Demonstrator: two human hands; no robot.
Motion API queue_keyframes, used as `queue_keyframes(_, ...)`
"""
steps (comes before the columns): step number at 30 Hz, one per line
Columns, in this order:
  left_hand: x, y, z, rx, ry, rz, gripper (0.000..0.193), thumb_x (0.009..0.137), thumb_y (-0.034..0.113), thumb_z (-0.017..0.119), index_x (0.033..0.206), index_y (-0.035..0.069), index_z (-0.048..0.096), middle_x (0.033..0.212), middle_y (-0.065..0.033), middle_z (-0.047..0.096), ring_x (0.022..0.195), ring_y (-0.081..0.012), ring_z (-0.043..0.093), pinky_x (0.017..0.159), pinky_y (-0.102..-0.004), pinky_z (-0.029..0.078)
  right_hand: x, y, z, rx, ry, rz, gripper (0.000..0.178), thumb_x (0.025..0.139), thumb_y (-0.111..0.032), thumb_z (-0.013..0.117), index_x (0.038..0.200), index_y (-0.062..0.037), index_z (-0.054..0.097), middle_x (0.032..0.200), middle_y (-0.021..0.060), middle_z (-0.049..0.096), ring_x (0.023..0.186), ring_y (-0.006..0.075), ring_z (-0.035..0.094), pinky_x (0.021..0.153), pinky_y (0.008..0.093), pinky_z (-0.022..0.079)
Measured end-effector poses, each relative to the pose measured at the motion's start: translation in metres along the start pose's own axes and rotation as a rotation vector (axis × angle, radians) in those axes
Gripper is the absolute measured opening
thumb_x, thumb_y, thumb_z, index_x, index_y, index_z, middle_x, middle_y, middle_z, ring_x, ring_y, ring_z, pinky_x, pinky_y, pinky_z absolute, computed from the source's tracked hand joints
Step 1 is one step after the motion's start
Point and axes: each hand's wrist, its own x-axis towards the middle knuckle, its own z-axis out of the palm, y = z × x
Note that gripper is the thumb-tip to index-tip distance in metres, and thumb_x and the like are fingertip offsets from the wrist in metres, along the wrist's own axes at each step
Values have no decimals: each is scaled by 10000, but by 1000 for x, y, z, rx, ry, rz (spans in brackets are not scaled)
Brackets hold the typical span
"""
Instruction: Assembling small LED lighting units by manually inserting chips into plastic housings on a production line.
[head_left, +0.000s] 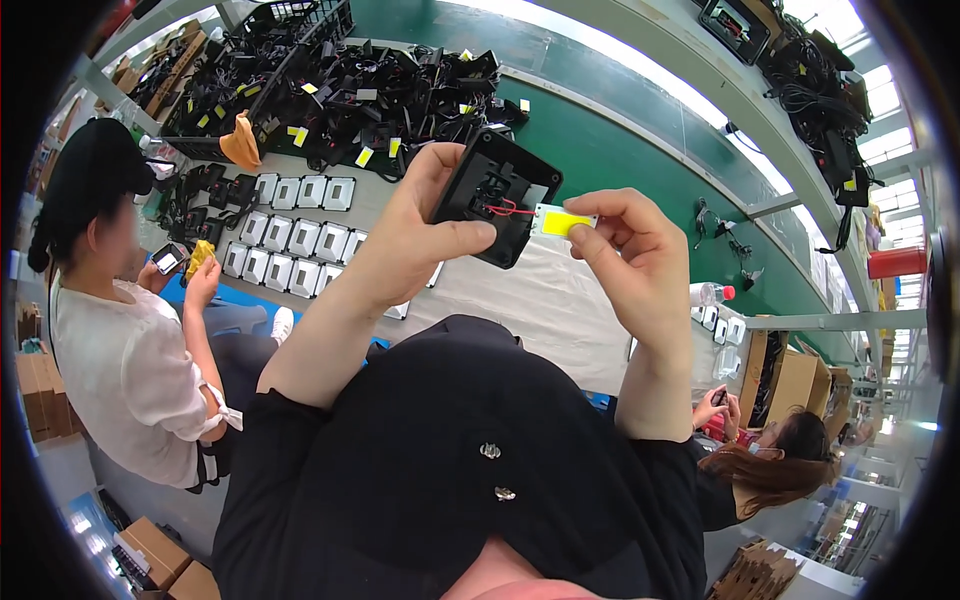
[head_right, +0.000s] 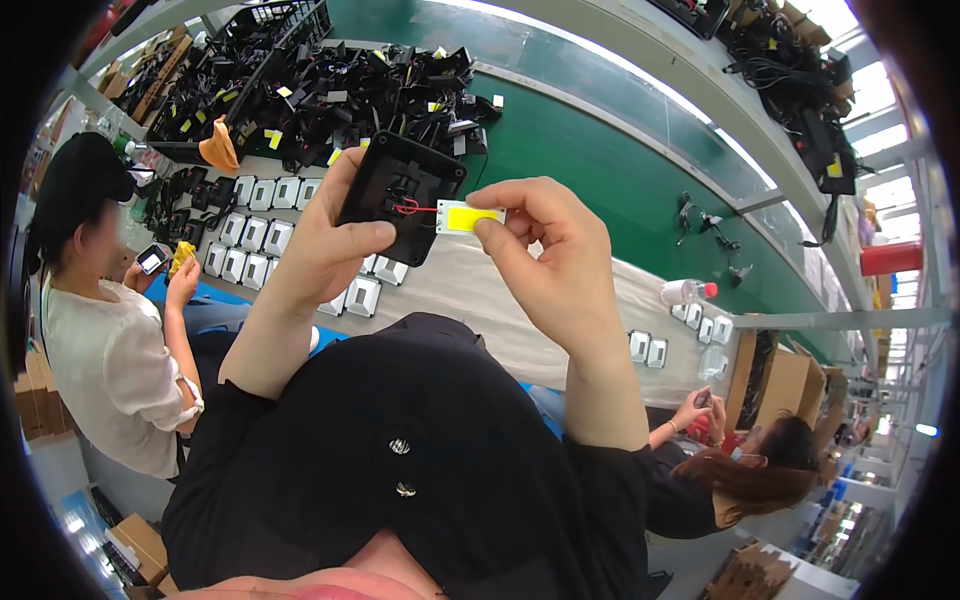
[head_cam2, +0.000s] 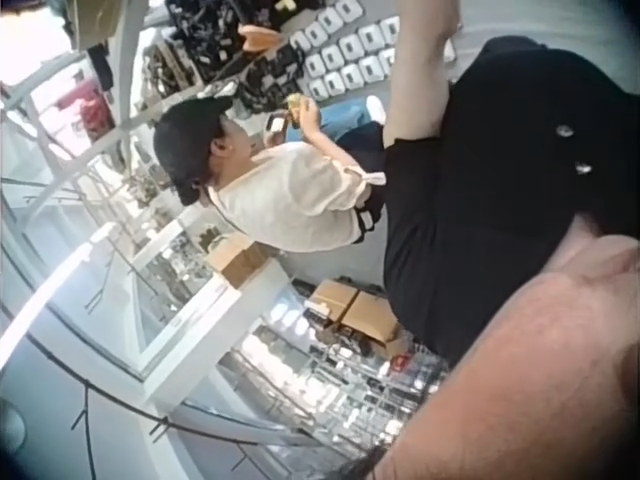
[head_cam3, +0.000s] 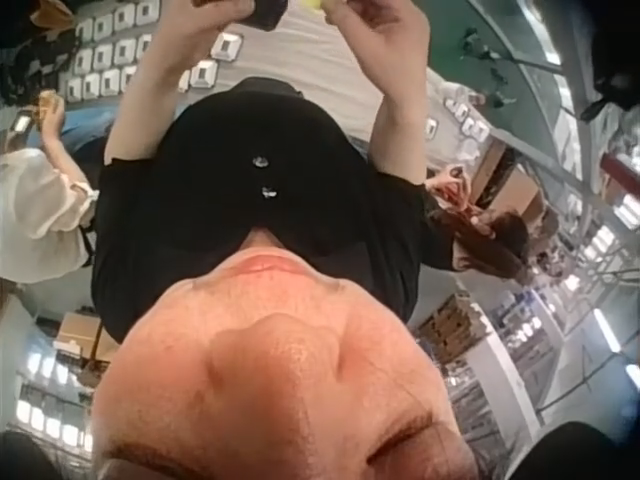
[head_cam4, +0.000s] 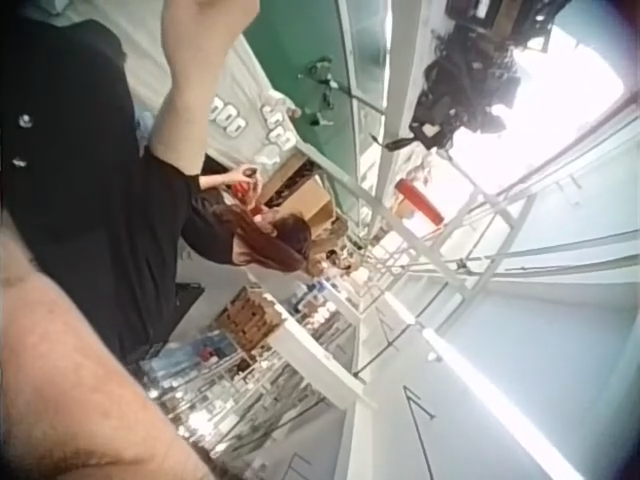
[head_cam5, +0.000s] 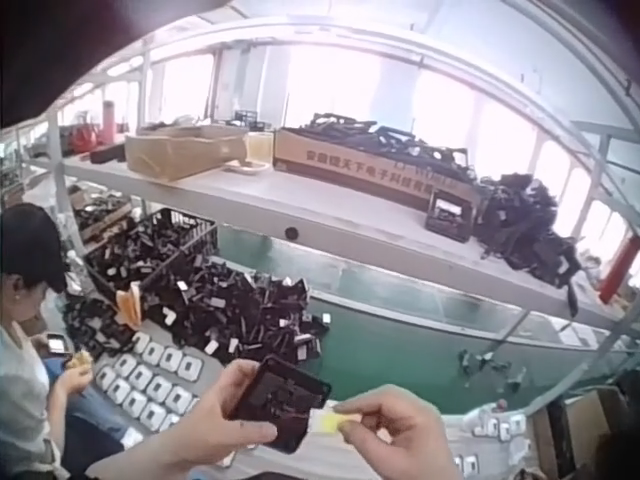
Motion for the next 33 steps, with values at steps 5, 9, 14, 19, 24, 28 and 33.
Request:
queue_keyframes(5, -13, -5, 5, 6, -60, 216, 690, 787, 60, 651, 1357, 8, 266, 1225, -93, 465, 1121, -165, 470, 944, -318, 390, -2, -4, 8, 428, 46, 58, 198, 757, 90, 604, 937, 14, 638, 861, 64, 582, 691, 76, 539, 603, 207, 445)
queue_keyframes(9, -14, -2, 16, 95, 50, 334, 453, 952, 166, 319, 1363, -13, 248, 1260, -121, 434, 1103, -162, 482, 956, -295, 376, 0, 0, 10, 106, 66, -263, 246, 728, 100, 640, 957, 9, 648, 893, 72, 565, 732, 85, 559, 623, 193, 455)
queue_keyframes(14, -11, 1, 21, 213, 135, 438, 447, 952, 201, 241, 1339, -17, 294, 1177, -121, 491, 1034, -140, 516, 916, -269, 400, -1, -10, 22, -235, 12, -521, 347, 635, 29, 744, 967, -13, 653, 907, 79, 562, 721, 150, 590, 595, 244, 492)
queue_keyframes(19, -12, 5, 16, 240, 155, 439, 388, 959, 208, 327, 1272, -7, 403, 1088, -94, 548, 964, -116, 535, 846, -242, 433, -1, -9, 31, -409, 59, -681, 308, 627, -11, 735, 923, -39, 654, 871, 66, 586, 723, 206, 578, 620, 302, 457)
queue_keyframes(24, -17, 12, 22, 175, 198, 286, 356, 850, 31, 581, 1182, -14, 461, 1035, -85, 580, 904, -110, 569, 779, -249, 494, 4, -25, 14, -627, 82, -807, 317, 589, -21, 697, 903, -49, 659, 860, 56, 592, 769, 227, 564, 677, 335, 441)
queue_keyframes(28, -17, 11, 21, 275, 261, 325, 339, 837, 33, 591, 1154, -9, 479, 987, -81, 593, 872, -104, 575, 756, -236, 491, 6, -30, 10, -674, 20, -840, 313, 575, -13, 669, 887, -23, 656, 858, 76, 580, 769, 238, 557, 666, 332, 449)
queue_keyframes(33, -16, 18, 26, 577, 290, 370, 347, 786, -13, 597, 1121, 10, 508, 891, -48, 601, 783, -70, 570, 674, -212, 472, 12, -36, 9, -698, -53, -864, 294, 581, -3, 651, 876, -1, 654, 857, 89, 568, 770, 245, 551, 659, 333, 457)
